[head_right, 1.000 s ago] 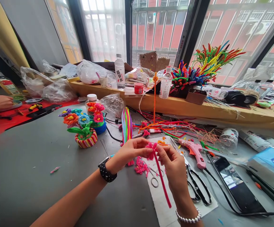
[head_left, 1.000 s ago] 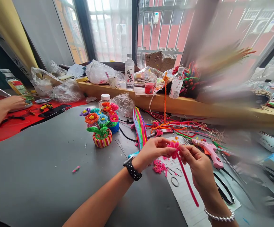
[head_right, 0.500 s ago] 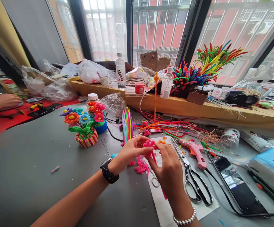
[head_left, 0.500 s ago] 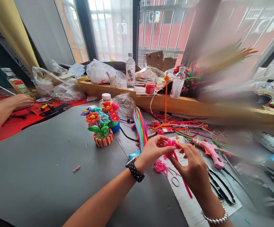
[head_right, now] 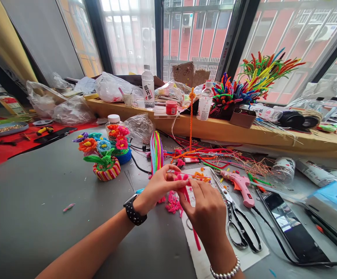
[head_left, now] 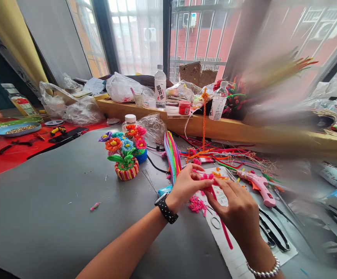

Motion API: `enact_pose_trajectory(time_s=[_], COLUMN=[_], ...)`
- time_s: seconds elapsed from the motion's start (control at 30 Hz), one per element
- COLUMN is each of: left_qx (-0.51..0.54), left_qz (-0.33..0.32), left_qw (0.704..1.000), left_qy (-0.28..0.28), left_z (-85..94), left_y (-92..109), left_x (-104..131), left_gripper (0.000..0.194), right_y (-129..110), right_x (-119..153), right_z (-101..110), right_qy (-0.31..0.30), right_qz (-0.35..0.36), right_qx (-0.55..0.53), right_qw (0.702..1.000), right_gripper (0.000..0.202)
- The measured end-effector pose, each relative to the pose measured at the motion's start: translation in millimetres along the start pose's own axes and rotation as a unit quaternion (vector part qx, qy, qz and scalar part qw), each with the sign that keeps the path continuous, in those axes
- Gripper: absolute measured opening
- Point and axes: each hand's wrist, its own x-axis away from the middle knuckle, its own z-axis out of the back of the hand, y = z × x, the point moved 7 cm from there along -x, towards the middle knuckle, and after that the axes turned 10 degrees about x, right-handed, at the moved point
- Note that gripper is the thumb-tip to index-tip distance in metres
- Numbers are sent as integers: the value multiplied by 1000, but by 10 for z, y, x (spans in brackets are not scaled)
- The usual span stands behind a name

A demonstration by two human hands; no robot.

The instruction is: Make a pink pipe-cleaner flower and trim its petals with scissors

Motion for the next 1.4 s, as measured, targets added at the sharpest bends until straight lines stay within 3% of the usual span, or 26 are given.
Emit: enact_pose_trajectory(time_s=[0.37, 0.53, 0.63, 0.73, 0.8, 0.87, 1.0, 1.13, 1.4], left_qx=[-27, -44, -59, -66, -80, -84, -43, -25, -1], left_qz=[-20, -30, -12, 14, 7, 3, 21, 18, 37], left_qw=[999, 998, 996, 989, 986, 985, 990, 991, 990], left_qy=[-25, -25, -66, -128, -145, -148, -132, -128, -138], left_z=[48, 74, 34, -53, -90, -113, -114, -118, -173], left_y=[32, 65, 60, 27, 24, 15, -28, -46, -99], left_x=[-50, -57, -39, 2, 20, 26, 7, -9, 16], left_gripper=[44, 44, 45, 47, 50, 52, 48, 40, 35], right_y=[-40, 33, 176, 305, 308, 302, 377, 347, 324], right_x=[-15, -20, -12, 41, 66, 79, 112, 92, 61], right_z=[34, -34, -150, -288, -349, -377, -382, -366, -297], right_qy=[19, -39, -112, -171, -199, -206, -168, -168, -155], right_qz=[20, -35, -131, -252, -279, -285, -330, -324, -307], right_qx=[-8, -88, -242, -384, -444, -472, -478, -494, -464], right_qw=[1000, 995, 955, 871, 828, 808, 796, 789, 816], right_gripper=[18, 21, 25, 29, 29, 26, 24, 29, 22])
